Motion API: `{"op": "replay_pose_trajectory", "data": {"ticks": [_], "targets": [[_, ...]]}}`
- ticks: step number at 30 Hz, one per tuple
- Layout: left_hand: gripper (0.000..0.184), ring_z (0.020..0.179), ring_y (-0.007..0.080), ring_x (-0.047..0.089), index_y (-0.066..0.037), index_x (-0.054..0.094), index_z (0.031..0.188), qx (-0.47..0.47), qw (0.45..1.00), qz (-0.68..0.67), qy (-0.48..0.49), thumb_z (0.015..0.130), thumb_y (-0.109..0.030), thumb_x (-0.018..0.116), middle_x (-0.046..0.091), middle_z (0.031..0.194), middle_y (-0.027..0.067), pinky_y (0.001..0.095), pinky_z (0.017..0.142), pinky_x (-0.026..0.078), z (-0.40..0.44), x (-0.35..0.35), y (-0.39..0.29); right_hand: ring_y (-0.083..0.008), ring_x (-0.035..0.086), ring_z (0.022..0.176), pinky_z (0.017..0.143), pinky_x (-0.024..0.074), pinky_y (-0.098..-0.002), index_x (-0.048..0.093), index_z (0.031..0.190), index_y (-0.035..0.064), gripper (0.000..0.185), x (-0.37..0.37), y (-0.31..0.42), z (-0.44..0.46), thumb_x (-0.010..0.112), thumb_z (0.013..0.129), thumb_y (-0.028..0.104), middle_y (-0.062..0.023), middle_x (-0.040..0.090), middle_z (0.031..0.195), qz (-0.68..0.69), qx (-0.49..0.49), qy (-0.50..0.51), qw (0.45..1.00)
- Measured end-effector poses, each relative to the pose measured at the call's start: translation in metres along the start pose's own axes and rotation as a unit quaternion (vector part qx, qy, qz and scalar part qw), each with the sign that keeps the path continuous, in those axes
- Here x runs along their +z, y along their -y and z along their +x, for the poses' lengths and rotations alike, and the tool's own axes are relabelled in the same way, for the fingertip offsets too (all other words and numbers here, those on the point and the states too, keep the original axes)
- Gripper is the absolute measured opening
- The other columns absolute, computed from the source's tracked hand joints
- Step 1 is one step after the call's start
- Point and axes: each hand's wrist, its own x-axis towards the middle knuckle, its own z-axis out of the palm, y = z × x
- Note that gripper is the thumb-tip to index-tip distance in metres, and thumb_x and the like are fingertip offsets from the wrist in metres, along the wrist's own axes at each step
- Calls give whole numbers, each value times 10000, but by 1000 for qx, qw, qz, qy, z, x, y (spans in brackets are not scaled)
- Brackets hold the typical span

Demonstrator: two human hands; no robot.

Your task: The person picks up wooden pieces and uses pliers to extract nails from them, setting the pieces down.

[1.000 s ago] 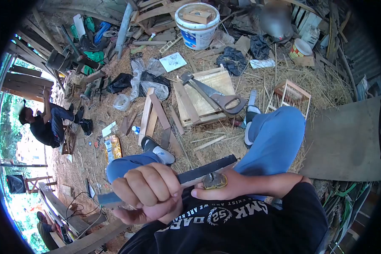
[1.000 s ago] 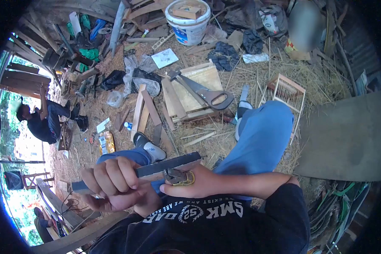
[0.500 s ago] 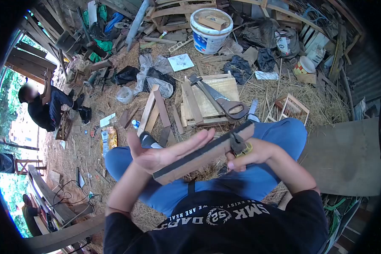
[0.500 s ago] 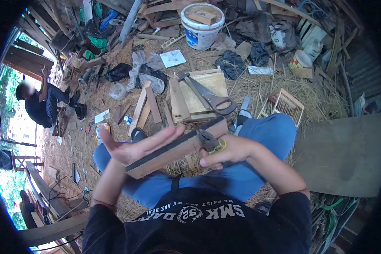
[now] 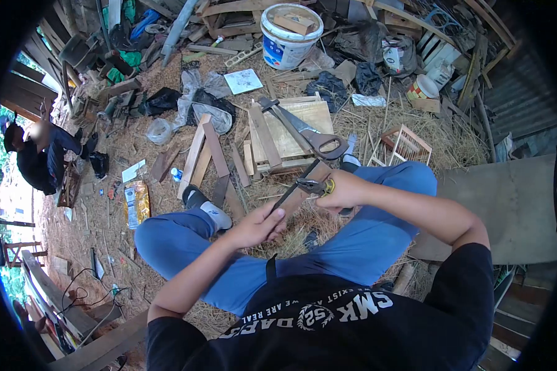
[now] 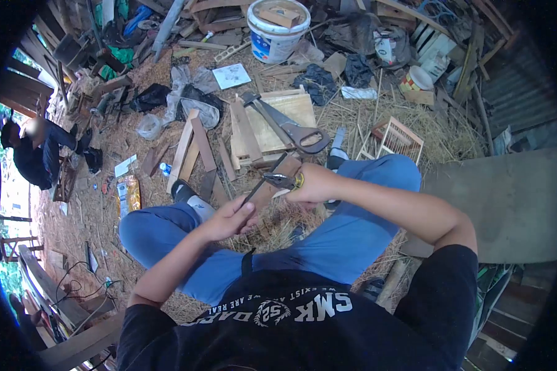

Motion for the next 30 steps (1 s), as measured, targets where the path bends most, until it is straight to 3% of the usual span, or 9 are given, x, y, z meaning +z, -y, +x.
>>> {"op": "replay_pose_trajectory", "data": {"ticks": [8, 12, 14, 20, 22, 26, 27, 28, 30], "targets": [[391, 562, 44, 452, -119, 540, 1237, -47, 987, -134, -70, 1099, -466, 426, 524, 774, -21, 214, 490, 397, -11, -3, -3, -138, 644, 516, 509, 532, -309, 652, 762, 3, 209, -13, 36, 17, 760, 794, 179, -51, 662, 618, -17, 33, -17, 999], [412, 542, 77, 438, -128, 487, 1326, -48, 965, -258, -4, 1100, -466, 418, 518, 773, 12, 231, 482, 378, -13, -25, -10, -116, 648, 619, 540, 528, -281, 633, 1028, -27, 318, -25, 40, 22, 794, 851, 183, -45, 689, 789, 85, -12, 125, 988], [419, 546, 82, 435, -125, 469, 1348, -37, 969, -242, 20, 1103, -459, 413, 515, 777, 17, 237, 482, 375, -17, -39, -13, -112, 666, 715, 598, 540, -277, 631, 1077, -13, 277, -29, 37, 25, 749, 894, 158, -50, 689, 830, 220, -52, 235, 945], [442, 560, 80, 438, -106, 441, 1403, -2, 993, -115, 31, 1110, -435, 404, 514, 780, 13, 227, 504, 386, -34, -48, -32, -212, 714, 886, 768, 598, -344, 612, 1143, 9, 367, -8, 13, 22, 733, 954, 299, -112, 690, 1101, 299, -30, 217, 929], [430, 567, 75, 443, -97, 452, 1390, -20, 996, -79, 40, 1111, -422, 408, 518, 779, 7, 224, 519, 400, -32, -48, -26, -272, 716, 915, 825, 603, -389, 586, 1115, 30, 336, 14, 9, 16, 708, 967, 305, -136, 686, 1117, 434, -47, 236, 868], [421, 586, 70, 463, -90, 458, 1380, -24, 997, -20, 66, 1111, -410, 419, 528, 784, 5, 230, 528, 405, -30, -45, -22, -196, 610, 681, 600, 481, -320, 531, 983, 82, 270, 32, 9, 14, 703, 966, 290, -78, 632, 822, 477, -39, 423, 770], [442, 612, 76, 485, -93, 446, 1419, -12, 996, -15, 86, 1107, -406, 432, 533, 790, 2, 232, 555, 419, -31, -48, -19, -121, 476, 601, 535, 348, -284, 522, 923, 93, 283, 40, 10, 13, 724, 958, 289, -10, 513, 688, 496, -1, 409, 766], [467, 638, 82, 506, -97, 434, 1459, -1, 994, -11, 106, 1104, -401, 445, 538, 795, -2, 235, 583, 433, -32, -48, -16, -121, 476, 601, 535, 348, -284, 522, 923, 93, 283, 39, 10, 11, 724, 958, 289, -10, 513, 688, 497, 4, 411, 764], [443, 666, 93, 537, -89, 460, 1443, 2, 994, 65, 83, 1103, -373, 455, 560, 808, 9, 258, 608, 456, -36, -48, -18, -85, 426, 609, 537, 321, -272, 522, 872, 105, 326, 35, 17, 2, 758, 939, 319, 15, 472, 696, 294, 49, 268, 916]]}}
